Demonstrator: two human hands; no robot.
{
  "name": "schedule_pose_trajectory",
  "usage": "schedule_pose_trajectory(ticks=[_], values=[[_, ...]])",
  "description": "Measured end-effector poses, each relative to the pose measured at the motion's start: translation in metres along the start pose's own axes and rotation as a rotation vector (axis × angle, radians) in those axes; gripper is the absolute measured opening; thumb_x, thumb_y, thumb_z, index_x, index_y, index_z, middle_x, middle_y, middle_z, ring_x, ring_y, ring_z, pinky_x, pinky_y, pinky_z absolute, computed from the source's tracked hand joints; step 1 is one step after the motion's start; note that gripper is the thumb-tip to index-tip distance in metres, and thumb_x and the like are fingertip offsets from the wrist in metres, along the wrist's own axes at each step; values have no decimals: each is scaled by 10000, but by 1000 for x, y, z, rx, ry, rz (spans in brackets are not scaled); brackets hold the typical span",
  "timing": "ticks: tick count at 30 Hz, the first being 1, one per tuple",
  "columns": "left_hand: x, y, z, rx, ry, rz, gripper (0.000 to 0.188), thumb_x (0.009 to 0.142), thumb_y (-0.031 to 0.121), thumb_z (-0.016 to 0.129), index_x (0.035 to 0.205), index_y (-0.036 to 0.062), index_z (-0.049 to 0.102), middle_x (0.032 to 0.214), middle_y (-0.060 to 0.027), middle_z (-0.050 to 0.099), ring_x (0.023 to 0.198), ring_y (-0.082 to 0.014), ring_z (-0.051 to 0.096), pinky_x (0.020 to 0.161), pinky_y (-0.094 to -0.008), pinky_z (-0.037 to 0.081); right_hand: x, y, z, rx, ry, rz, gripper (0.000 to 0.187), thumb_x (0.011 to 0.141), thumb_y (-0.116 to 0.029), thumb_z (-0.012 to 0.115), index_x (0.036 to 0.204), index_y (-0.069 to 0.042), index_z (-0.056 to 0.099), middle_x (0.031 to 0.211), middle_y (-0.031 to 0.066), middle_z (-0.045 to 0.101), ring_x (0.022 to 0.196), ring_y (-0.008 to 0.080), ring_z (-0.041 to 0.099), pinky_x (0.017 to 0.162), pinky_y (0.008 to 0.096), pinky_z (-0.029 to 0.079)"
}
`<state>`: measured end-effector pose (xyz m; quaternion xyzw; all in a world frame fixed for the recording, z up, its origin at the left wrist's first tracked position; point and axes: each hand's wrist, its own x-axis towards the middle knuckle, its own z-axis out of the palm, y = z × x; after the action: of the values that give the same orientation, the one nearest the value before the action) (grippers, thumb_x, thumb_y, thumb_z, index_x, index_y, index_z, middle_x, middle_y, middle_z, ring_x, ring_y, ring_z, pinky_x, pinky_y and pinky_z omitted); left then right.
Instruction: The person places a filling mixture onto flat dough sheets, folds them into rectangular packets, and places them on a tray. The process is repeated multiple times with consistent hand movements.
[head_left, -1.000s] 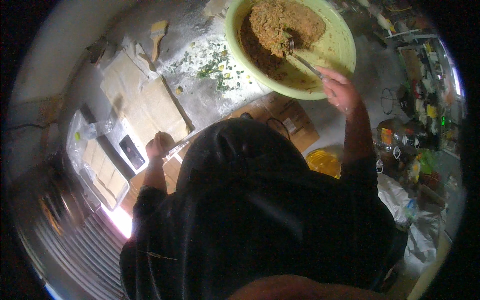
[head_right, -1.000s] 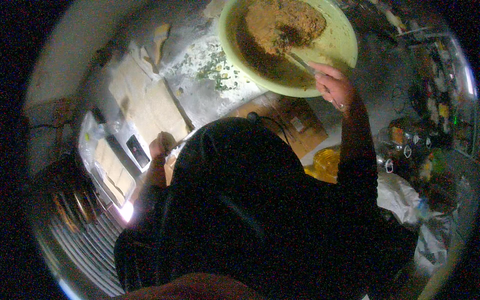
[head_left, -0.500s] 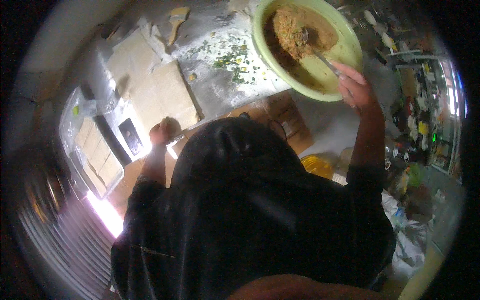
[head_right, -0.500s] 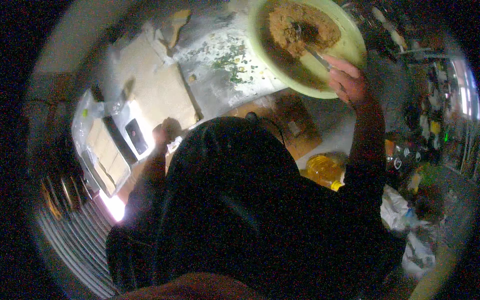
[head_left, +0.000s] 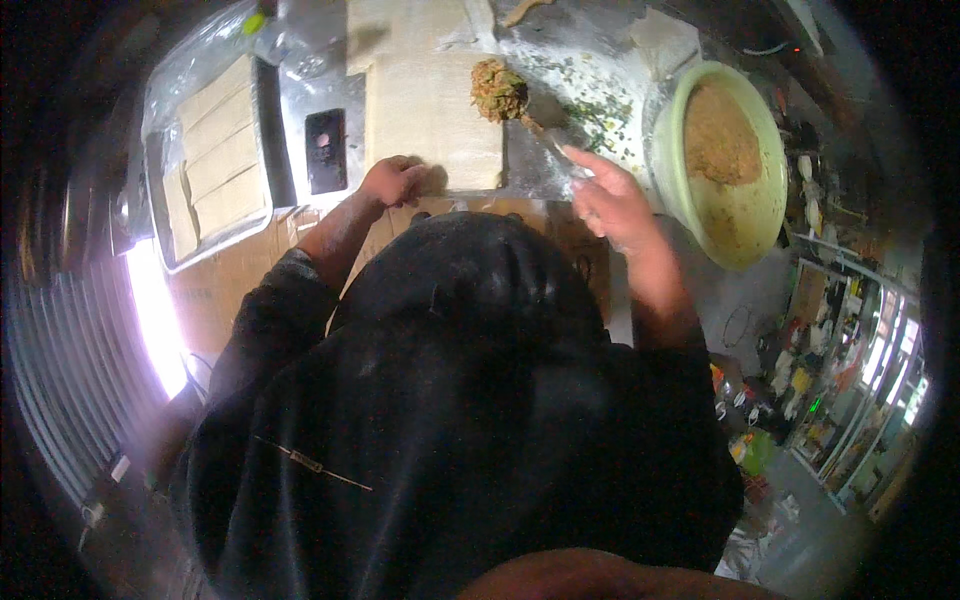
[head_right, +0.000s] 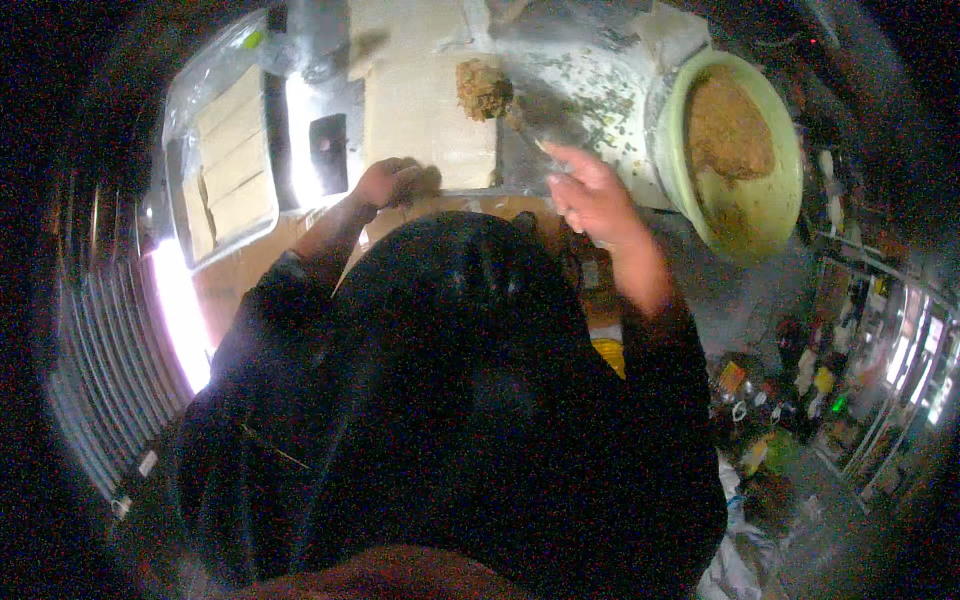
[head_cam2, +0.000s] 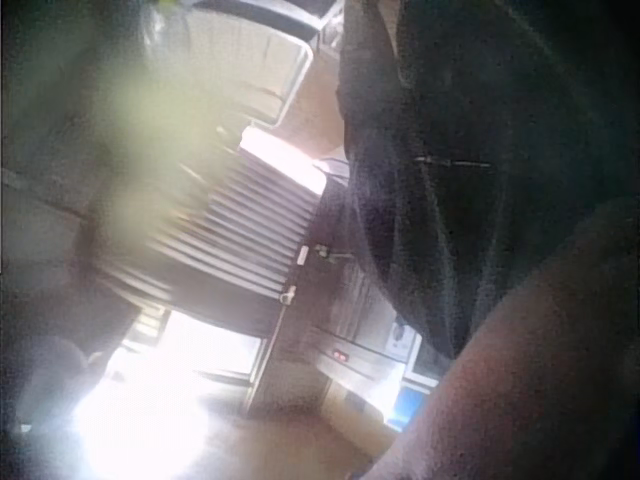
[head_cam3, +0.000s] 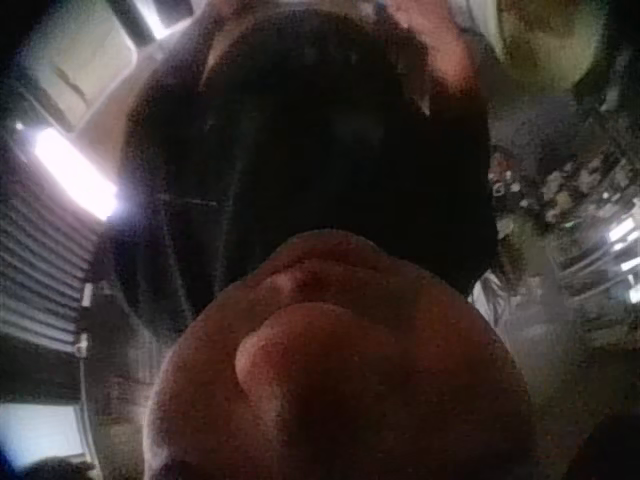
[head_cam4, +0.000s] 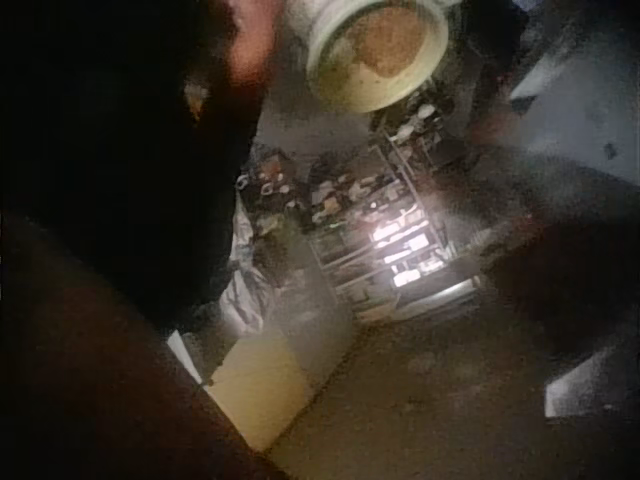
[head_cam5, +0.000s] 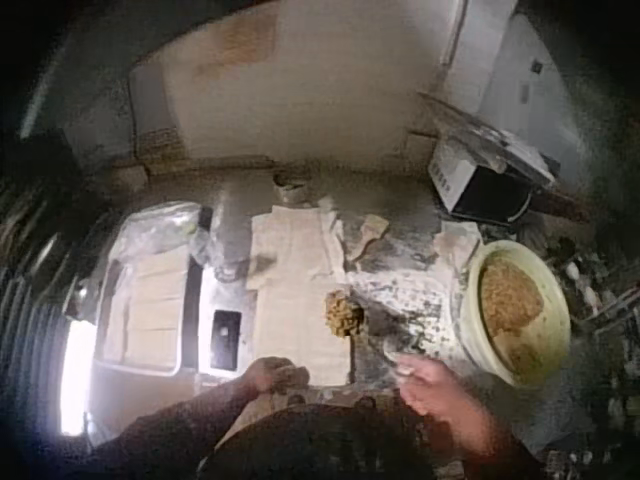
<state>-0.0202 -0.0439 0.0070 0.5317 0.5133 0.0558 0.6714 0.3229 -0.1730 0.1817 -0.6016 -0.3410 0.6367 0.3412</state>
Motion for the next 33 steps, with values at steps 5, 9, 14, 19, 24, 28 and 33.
schedule_pose_trajectory(ticks=[5,9,14,19,24,28,33], values=[[-24,-16,-31,-10,-13,35,355,1002,346,588,1111,29,704,861,-86,704,667,-165,673,564,-280,504,42,50,58,-818,223,-469,636,937,-185,640,1534,-173,423,937,239,723,785,436,688,798,495,564],[-22,-34,-45,26,-54,37,388,994,355,600,1113,-3,690,910,-112,725,747,-193,704,629,-300,554,84,101,83,-1126,234,-198,616,924,-269,615,1506,-377,446,978,251,699,878,482,674,804,554,547],[-18,-35,-57,255,-143,234,385,993,380,586,1190,65,690,1041,-153,729,931,-250,707,809,-362,560,99,132,83,-1028,224,-190,639,913,-294,614,1518,-389,431,1134,281,660,971,466,668,841,543,541],[-15,-16,-51,329,-102,146,366,978,394,593,1139,86,709,1027,-159,730,909,-263,702,813,-374,556,73,107,89,-1027,233,-208,592,936,-309,605,1503,-384,454,1117,284,670,934,487,667,845,542,538],[-7,-15,-45,251,-69,218,335,983,354,584,1033,46,705,854,-113,739,640,-177,693,618,-327,578,64,54,109,-543,312,-287,499,986,-144,585,1478,-168,506,725,105,647,571,220,599,565,354,496],[-5,-17,-42,349,35,276,354,993,363,564,1009,38,702,777,-100,725,597,-172,684,580,-328,571,73,22,112,-258,156,5,448,1015,-134,561,1457,-89,510,674,6,560,512,81,468,475,256,389],[-12,-13,-40,345,40,237,362,998,377,552,1021,49,705,744,-90,717,583,-175,692,583,-322,567,62,10,100,-305,275,-18,420,1007,-162,572,1416,-72,558,679,-28,531,527,69,439,476,236,356]])
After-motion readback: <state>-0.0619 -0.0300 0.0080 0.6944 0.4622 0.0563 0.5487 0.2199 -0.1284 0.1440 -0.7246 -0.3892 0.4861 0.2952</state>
